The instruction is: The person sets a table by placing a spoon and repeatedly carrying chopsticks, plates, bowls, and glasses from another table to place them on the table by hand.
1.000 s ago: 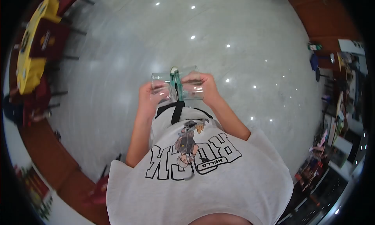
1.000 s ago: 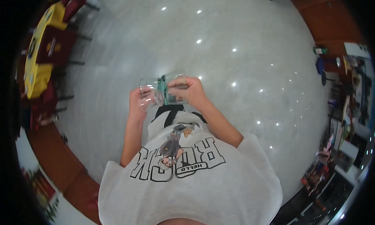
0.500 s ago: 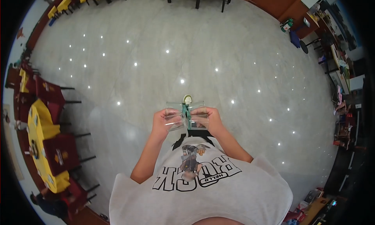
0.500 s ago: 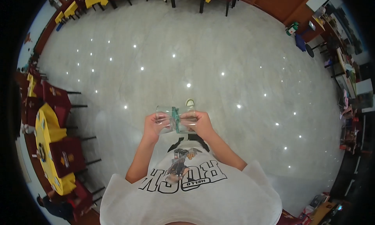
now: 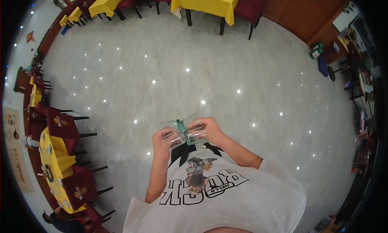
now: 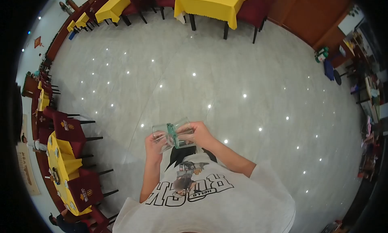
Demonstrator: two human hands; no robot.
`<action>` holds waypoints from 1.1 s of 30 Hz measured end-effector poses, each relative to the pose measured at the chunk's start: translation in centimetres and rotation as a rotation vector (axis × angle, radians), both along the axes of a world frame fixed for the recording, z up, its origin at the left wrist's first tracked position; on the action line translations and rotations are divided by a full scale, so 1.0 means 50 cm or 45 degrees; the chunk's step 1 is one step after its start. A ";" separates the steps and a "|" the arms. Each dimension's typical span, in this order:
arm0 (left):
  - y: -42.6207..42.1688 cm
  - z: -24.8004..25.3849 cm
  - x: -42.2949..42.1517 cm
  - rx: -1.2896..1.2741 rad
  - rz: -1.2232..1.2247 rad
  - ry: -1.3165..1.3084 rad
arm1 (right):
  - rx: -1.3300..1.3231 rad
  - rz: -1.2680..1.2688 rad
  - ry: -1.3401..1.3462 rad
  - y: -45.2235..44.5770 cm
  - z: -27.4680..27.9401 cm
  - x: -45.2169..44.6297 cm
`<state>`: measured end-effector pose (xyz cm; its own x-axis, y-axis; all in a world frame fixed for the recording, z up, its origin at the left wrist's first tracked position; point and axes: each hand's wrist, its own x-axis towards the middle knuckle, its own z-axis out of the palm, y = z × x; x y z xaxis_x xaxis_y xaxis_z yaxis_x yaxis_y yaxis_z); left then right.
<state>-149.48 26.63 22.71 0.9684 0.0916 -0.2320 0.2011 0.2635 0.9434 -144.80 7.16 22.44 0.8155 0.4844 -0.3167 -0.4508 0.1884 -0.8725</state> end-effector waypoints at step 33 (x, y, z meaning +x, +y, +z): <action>-0.010 0.025 1.835 0.212 -0.380 0.149 | 0.168 -0.415 0.044 -0.027 0.002 1.699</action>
<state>-57.73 26.13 23.98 0.9260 -0.1456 -0.3484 0.3550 0.0218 0.9346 -59.86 5.80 22.56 0.9239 0.2387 -0.2991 -0.3773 0.4377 -0.8161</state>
